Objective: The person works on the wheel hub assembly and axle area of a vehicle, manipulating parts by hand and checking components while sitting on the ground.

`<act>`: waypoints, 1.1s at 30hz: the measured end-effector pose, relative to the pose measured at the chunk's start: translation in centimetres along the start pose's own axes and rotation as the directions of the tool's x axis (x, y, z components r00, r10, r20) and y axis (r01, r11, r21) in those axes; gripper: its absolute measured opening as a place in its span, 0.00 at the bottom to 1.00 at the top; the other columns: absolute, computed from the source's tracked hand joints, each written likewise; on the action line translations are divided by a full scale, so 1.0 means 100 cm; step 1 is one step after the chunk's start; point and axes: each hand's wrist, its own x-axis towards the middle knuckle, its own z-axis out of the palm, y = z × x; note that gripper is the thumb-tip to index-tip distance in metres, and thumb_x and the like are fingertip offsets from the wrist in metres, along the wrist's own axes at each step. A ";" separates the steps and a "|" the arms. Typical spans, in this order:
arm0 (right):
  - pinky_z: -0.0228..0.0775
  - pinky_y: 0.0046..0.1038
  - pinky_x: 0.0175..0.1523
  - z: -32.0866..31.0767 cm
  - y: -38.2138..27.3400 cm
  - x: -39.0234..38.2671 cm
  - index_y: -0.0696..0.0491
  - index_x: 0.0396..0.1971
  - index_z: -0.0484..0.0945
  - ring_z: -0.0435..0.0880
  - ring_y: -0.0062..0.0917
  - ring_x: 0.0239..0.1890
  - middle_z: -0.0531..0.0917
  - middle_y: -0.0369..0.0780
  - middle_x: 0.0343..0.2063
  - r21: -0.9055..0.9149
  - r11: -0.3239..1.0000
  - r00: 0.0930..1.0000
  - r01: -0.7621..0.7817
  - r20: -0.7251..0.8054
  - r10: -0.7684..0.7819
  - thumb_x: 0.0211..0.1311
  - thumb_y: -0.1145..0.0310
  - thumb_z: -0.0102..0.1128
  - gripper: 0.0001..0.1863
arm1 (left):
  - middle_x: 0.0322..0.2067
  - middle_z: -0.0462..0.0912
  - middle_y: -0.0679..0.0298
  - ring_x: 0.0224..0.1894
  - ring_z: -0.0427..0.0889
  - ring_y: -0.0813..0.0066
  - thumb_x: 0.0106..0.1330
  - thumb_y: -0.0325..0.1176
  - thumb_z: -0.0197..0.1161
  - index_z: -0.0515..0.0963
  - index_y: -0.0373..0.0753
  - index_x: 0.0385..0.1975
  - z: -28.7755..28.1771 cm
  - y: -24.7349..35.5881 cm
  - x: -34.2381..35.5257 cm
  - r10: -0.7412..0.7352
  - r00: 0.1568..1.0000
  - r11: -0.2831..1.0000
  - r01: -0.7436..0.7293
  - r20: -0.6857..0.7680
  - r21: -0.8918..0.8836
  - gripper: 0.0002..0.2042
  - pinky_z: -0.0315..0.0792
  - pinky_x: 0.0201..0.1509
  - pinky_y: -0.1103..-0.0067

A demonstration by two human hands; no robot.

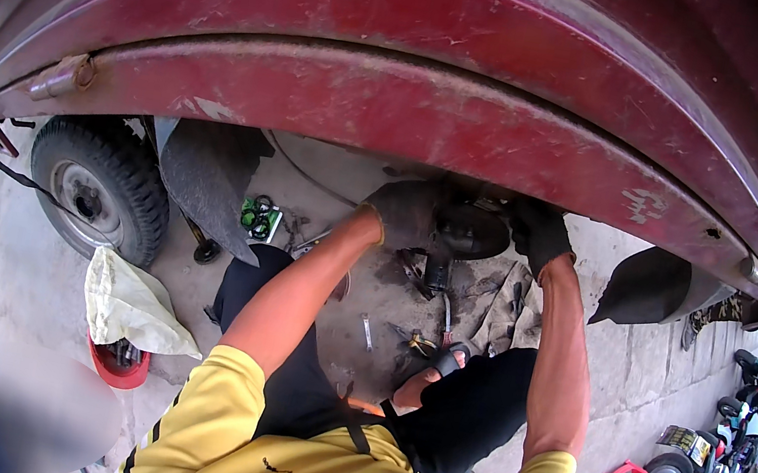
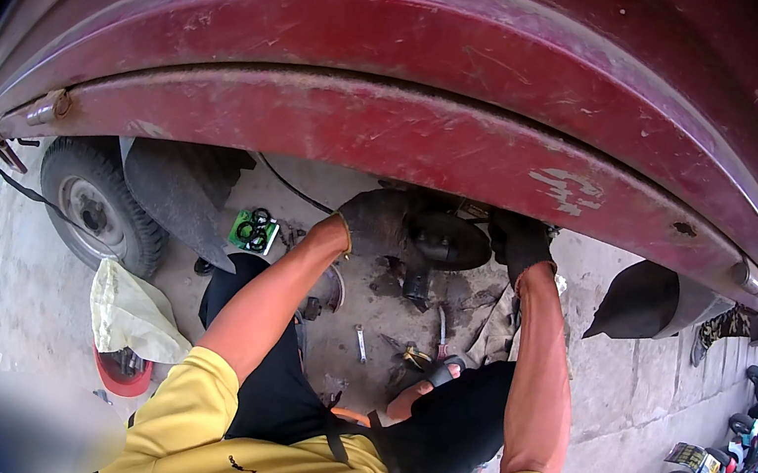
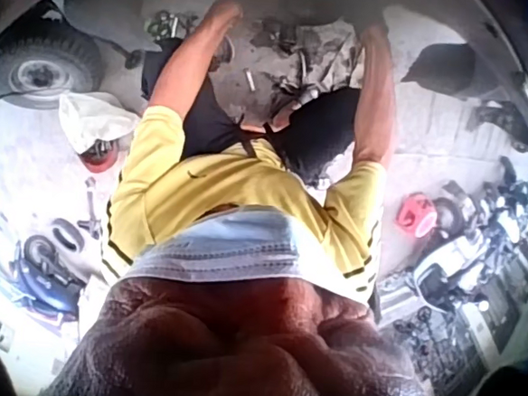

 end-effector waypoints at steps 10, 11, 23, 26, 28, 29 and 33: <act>0.53 0.18 0.21 0.004 0.012 -0.005 0.44 0.34 0.79 0.67 0.13 0.18 0.76 0.29 0.21 0.184 0.980 0.993 -0.070 -0.080 0.086 0.66 0.60 0.53 0.07 | 0.54 0.77 0.50 0.56 0.76 0.55 0.39 0.44 0.74 0.73 0.38 0.57 -0.011 0.010 -0.002 -0.032 0.999 0.999 0.033 0.029 -0.041 0.39 0.69 0.60 0.70; 0.55 0.19 0.21 0.004 0.012 -0.005 0.46 0.36 0.79 0.68 0.14 0.18 0.76 0.30 0.22 0.140 0.987 0.992 -0.079 -0.082 0.091 0.65 0.61 0.53 0.07 | 0.54 0.78 0.50 0.56 0.76 0.55 0.39 0.44 0.74 0.73 0.38 0.57 -0.011 0.010 -0.004 -0.037 0.999 0.997 0.038 0.016 -0.072 0.39 0.69 0.60 0.70; 0.59 0.39 0.63 0.011 -0.003 0.010 0.54 0.53 0.76 0.71 0.43 0.59 0.76 0.51 0.54 -0.917 0.179 0.808 0.357 0.206 -0.552 0.65 0.64 0.47 0.19 | 0.51 0.79 0.48 0.53 0.78 0.56 0.41 0.48 0.73 0.75 0.39 0.55 -0.008 -0.002 0.002 0.006 1.000 0.992 -0.003 0.020 -0.127 0.37 0.69 0.59 0.70; 0.64 0.40 0.59 0.002 0.003 0.009 0.53 0.51 0.76 0.74 0.45 0.55 0.77 0.51 0.51 -0.930 0.100 0.782 0.354 0.236 -0.577 0.64 0.64 0.49 0.18 | 0.51 0.79 0.49 0.54 0.78 0.56 0.40 0.49 0.72 0.75 0.40 0.55 -0.014 0.012 0.001 0.024 1.000 0.995 -0.022 0.017 -0.101 0.37 0.69 0.59 0.69; 0.67 0.42 0.55 0.011 -0.001 -0.001 0.52 0.49 0.77 0.76 0.46 0.51 0.78 0.52 0.48 -0.941 0.022 0.758 0.338 0.258 -0.600 0.62 0.64 0.51 0.17 | 0.52 0.79 0.49 0.54 0.77 0.56 0.40 0.49 0.72 0.75 0.41 0.55 -0.017 0.014 -0.003 0.003 1.000 0.997 -0.001 0.024 -0.081 0.37 0.69 0.59 0.69; 0.68 0.42 0.53 0.018 -0.002 -0.005 0.52 0.48 0.78 0.77 0.47 0.49 0.79 0.51 0.46 -0.944 -0.036 0.729 0.327 0.276 -0.627 0.61 0.65 0.52 0.17 | 0.52 0.78 0.49 0.54 0.77 0.55 0.40 0.49 0.72 0.75 0.41 0.56 -0.015 0.011 -0.004 -0.005 1.000 0.997 0.006 0.021 -0.071 0.37 0.69 0.59 0.69; 0.71 0.43 0.47 0.028 -0.001 -0.008 0.52 0.43 0.79 0.79 0.47 0.44 0.80 0.50 0.40 -0.954 -0.126 0.652 0.272 0.279 -0.705 0.57 0.66 0.54 0.14 | 0.50 0.79 0.48 0.53 0.78 0.53 0.41 0.49 0.72 0.75 0.41 0.55 -0.014 0.002 -0.002 0.079 0.997 0.993 -0.081 -0.026 -0.085 0.37 0.70 0.58 0.68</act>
